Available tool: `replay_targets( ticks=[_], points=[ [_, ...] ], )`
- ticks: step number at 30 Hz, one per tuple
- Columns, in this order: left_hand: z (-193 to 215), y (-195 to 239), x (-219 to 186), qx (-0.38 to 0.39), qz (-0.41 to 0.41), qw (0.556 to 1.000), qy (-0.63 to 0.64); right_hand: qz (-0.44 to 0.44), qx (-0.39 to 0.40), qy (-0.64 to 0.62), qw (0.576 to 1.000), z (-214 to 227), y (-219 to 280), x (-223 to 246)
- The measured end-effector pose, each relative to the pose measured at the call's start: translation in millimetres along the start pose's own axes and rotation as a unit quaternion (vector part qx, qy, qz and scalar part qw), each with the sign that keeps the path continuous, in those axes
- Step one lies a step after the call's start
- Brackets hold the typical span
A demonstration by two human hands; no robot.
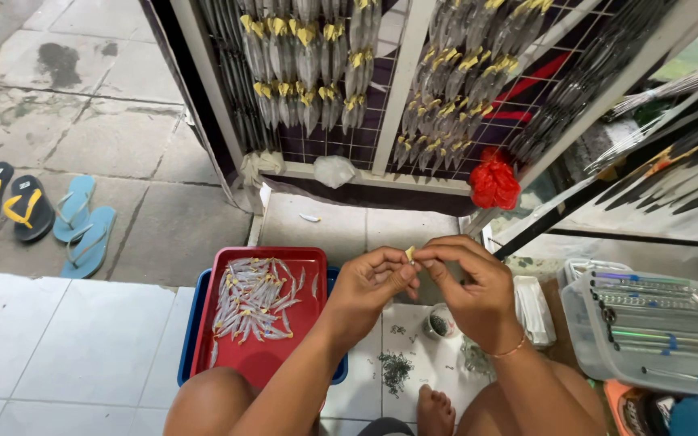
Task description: The person assembles small fishing lures by hand, inserting a yellow plastic piece into a clear plastic body and attaching a metal hook. The person then hangs the completed lures on a wire rack.
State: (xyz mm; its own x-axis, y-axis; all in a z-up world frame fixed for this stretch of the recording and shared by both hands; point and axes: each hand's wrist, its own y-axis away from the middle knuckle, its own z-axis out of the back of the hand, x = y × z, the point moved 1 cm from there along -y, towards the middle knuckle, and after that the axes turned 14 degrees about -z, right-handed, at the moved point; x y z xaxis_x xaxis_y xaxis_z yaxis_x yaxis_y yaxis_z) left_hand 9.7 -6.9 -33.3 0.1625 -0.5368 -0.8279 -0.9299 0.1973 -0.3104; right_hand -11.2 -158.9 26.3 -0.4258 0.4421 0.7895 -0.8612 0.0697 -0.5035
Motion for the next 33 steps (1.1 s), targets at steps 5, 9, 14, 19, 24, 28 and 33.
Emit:
replay_targets(
  ticks=[5,9,14,19,24,28,33],
  points=[
    [1.5,1.3,-1.6,-0.006,0.013,0.999,-0.043,-0.015,-0.002,-0.001,1.0,2.6,2.1,-6.6],
    [10.1,-5.9,1.4,0.024,0.009,0.993,-0.116,0.01,-0.022,-0.013,1.0,-5.8,10.2,-9.8],
    [107.1,-40.5,97.1,-0.144,0.058,0.958,-0.242,0.02,0.004,0.031,0.999,-0.9,19.9,-12.4],
    [247.7,28.7,224.5,-0.19,0.152,0.806,-0.54,0.058,-0.047,-0.04,0.996,7.3,24.5,-34.2],
    [302.5,79.7,255.7,-0.21,0.384,0.646,-0.625,-0.038,-0.12,-0.052,0.991,17.9,17.8,-36.0],
    [294.0,84.5,243.0,-0.167,0.439,0.573,-0.672,-0.045,-0.103,-0.023,0.993,31.6,16.2,-33.8],
    [298.2,101.0,266.4,0.004,0.353,0.456,-0.817,-0.053,-0.144,-0.007,0.988,38.7,16.5,-27.5]
  ],
)
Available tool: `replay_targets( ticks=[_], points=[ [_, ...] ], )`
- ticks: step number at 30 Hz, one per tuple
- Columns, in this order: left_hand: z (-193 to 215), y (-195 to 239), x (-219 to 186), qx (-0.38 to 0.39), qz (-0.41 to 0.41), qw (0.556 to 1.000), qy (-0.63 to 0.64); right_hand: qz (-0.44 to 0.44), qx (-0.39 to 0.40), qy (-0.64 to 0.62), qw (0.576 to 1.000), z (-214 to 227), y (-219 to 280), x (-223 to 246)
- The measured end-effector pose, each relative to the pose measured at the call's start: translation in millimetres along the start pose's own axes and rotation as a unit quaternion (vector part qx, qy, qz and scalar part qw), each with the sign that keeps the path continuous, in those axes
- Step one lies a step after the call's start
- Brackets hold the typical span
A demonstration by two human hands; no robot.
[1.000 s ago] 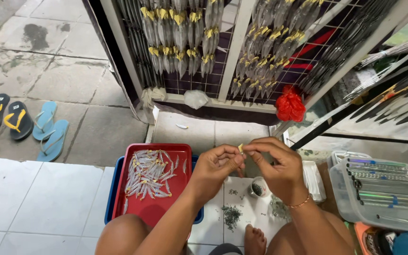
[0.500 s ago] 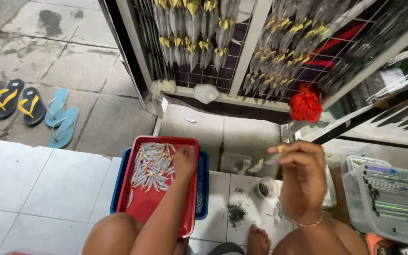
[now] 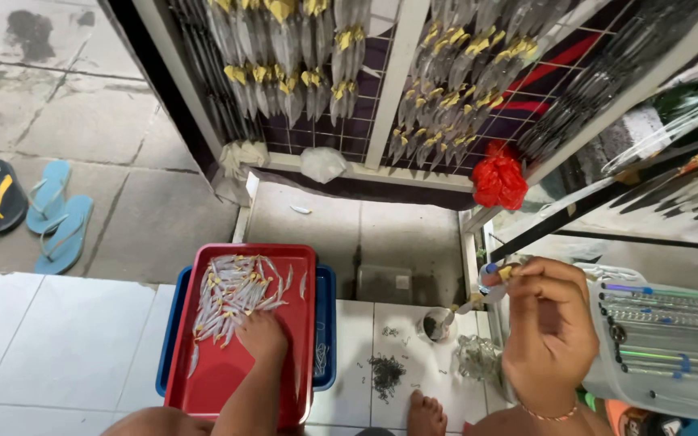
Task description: The person assembles small fishing lures by hand, inserting a yellow plastic piece into a clear plastic body and attaching a metal hook. The person then hangs the completed lures on a wire rack.
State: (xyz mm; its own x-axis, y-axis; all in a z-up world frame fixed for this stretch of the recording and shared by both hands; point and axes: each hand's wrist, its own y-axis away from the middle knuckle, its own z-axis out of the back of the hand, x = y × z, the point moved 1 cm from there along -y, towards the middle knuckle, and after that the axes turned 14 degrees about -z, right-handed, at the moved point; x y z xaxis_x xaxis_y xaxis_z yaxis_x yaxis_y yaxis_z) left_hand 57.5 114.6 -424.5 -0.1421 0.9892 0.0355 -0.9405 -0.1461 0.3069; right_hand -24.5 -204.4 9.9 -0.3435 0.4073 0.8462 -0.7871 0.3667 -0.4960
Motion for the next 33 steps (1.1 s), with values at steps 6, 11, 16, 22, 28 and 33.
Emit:
replay_targets(
  ticks=[6,11,16,22,28,33],
  points=[
    [16.9,28.0,-13.7,0.116,-0.032,0.991,0.061,-0.032,0.02,-0.021,0.999,-2.4,-0.4,-13.4],
    [52.5,27.1,-38.3,-0.036,0.051,0.879,0.473,0.015,0.059,-0.027,0.998,-6.9,0.2,-18.8],
    [192.5,49.1,-85.6,-0.189,-0.072,0.741,0.64,-0.02,0.052,0.028,0.998,-17.9,2.9,-14.3],
    [385.6,153.0,-98.3,-0.147,-0.232,0.568,0.776,0.017,0.051,-0.038,0.998,-27.0,-1.8,-6.5],
    [410.6,185.6,-94.0,-0.163,-0.465,0.547,0.677,-0.028,0.091,-0.12,0.988,-29.8,8.0,-1.7],
    [397.8,189.7,-84.7,-0.249,-0.499,0.544,0.627,-0.112,0.109,-0.164,0.974,-37.2,14.0,-7.2]
  ],
)
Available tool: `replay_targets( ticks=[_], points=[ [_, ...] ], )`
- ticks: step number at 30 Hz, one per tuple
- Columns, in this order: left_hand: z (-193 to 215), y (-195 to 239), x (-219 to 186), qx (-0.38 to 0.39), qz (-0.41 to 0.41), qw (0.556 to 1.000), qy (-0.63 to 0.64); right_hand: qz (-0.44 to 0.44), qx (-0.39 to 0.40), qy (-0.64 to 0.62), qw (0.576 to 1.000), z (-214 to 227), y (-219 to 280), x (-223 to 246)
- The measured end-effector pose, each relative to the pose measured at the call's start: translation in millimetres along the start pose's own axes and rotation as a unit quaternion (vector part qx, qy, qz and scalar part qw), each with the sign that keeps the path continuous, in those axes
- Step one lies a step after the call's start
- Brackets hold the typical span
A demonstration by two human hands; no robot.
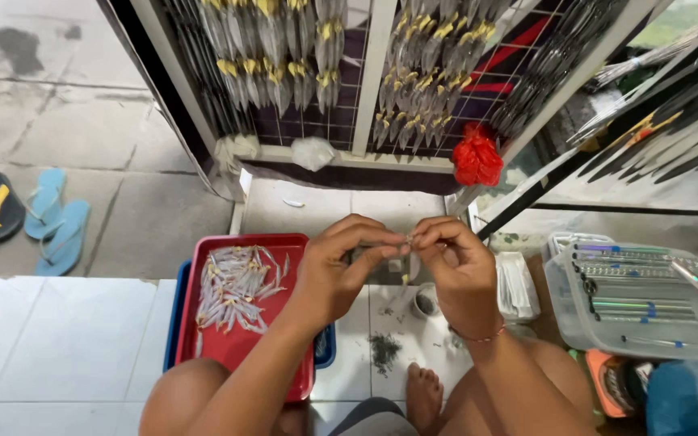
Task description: The person assembles small fishing lures by hand, inserting a yellow plastic piece into a clear plastic body and attaching a metal hook. The person then hangs the completed lures on a wire rack.
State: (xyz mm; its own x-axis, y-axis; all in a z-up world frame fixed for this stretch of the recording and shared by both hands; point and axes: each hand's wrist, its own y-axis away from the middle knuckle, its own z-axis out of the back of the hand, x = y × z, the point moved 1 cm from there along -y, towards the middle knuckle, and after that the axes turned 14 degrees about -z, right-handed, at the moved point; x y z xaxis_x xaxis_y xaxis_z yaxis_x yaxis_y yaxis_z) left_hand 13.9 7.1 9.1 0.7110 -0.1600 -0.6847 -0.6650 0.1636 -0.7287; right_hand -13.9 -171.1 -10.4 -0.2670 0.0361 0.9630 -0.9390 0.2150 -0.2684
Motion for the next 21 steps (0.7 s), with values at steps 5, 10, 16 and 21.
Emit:
replay_targets(
  ticks=[5,10,16,21],
  points=[
    [6.5,1.9,-4.9,0.0,-0.01,1.0,-0.001,-0.022,0.028,-0.064,0.997,-5.4,-0.6,-11.7],
    [19.0,2.7,-7.3,0.003,-0.003,1.0,-0.029,-0.079,0.061,-0.123,0.987,-23.8,7.8,-14.3],
    [17.2,13.7,8.6,-0.111,0.135,0.98,0.096,-0.168,0.101,-0.281,0.939,-23.9,11.4,-47.3],
    [5.8,8.2,6.7,-0.146,0.145,0.95,0.235,-0.22,0.101,-0.312,0.919,-21.6,12.9,-64.0]
  ],
)
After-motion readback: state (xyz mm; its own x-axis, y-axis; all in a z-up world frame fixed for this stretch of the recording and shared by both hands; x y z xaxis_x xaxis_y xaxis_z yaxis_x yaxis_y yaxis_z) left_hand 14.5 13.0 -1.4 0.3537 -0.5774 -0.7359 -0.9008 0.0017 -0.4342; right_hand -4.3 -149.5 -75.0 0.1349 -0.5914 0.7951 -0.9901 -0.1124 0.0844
